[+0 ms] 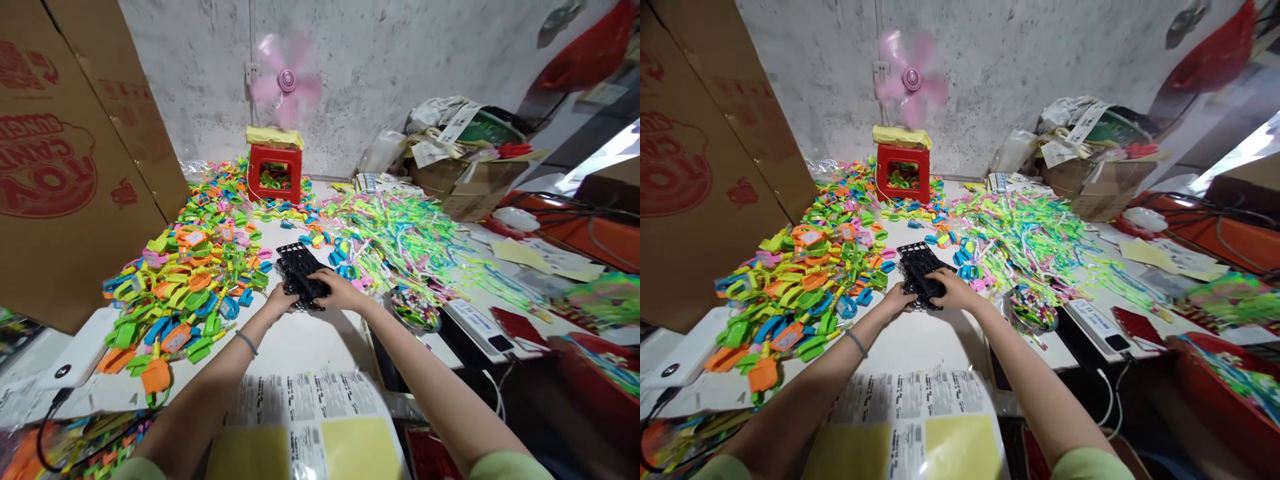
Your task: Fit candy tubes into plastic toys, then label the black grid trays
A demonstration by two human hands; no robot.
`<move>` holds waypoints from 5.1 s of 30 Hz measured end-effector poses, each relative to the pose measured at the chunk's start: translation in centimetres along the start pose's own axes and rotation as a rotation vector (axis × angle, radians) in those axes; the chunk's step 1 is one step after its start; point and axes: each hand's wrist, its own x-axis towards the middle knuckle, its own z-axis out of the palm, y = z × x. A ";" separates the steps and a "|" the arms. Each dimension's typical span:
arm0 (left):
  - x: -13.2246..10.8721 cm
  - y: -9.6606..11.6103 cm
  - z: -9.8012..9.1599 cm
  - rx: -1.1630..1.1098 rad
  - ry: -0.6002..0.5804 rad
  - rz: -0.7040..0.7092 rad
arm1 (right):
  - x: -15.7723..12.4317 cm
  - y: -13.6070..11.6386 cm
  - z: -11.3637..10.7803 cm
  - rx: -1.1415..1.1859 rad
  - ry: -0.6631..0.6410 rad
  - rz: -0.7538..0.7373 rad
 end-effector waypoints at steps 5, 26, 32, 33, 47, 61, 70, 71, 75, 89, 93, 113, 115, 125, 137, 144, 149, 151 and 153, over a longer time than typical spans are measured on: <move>1.2 2.3 0.5 -0.078 0.096 0.015 | -1.7 -2.2 -1.9 0.702 0.410 0.213; -20.1 -4.0 -4.2 1.151 -0.114 0.511 | -17.1 -14.6 7.8 1.670 0.449 0.688; -18.2 -5.8 -3.4 1.109 -0.260 0.723 | -15.3 -14.8 8.2 1.561 0.393 0.697; -17.8 -5.9 -3.2 1.112 -0.261 0.704 | -15.1 -14.5 8.2 1.551 0.392 0.691; -14.9 -5.5 -3.0 1.063 -0.171 0.639 | -16.1 -8.4 7.6 1.434 0.770 0.907; -9.8 -4.1 -1.1 0.977 -0.286 0.559 | -15.5 -2.7 9.5 0.845 0.851 0.774; -10.1 -3.5 -1.4 0.960 -0.259 0.576 | -16.1 -4.7 7.9 0.010 0.605 0.630; -10.5 -3.6 -1.5 0.955 -0.252 0.569 | -16.5 -6.0 7.9 -0.093 0.576 0.597; -13.3 -3.2 -3.0 0.928 -0.174 0.539 | -17.8 -11.2 9.0 -0.252 0.240 0.449; -21.7 -7.5 -9.6 0.969 -0.086 0.440 | -17.8 -14.8 11.9 -0.337 -0.034 0.418; -20.0 -6.8 -9.0 1.022 -0.086 0.451 | -14.6 -16.3 13.7 -0.262 -0.069 0.245; -20.8 -6.6 -10.0 -0.087 -0.049 -0.005 | -7.7 -19.1 16.7 -0.120 0.049 0.149; -21.0 -6.5 -9.9 -0.201 -0.093 -0.079 | -7.9 -18.8 16.9 -0.117 0.128 0.097; -22.3 -4.4 -8.6 -0.522 -0.032 -0.255 | -9.4 -19.5 16.3 -0.248 0.382 -0.094; -22.9 -4.1 -8.7 -0.507 -0.061 -0.307 | -10.3 -20.3 15.6 -0.184 0.428 -0.034; -23.2 -3.1 -8.5 -0.490 -0.040 -0.300 | -10.3 -20.8 15.0 -0.224 0.436 -0.055; -23.5 -3.0 -8.4 -0.492 -0.017 -0.293 | -10.6 -20.6 14.7 -0.218 0.371 -0.080; -23.6 -3.1 -8.4 -0.470 -0.022 -0.291 | -10.9 -20.6 14.7 -0.220 0.370 -0.091; -23.6 -3.1 -8.4 -0.441 -0.022 -0.285 | -11.1 -20.5 14.7 -0.221 0.380 -0.103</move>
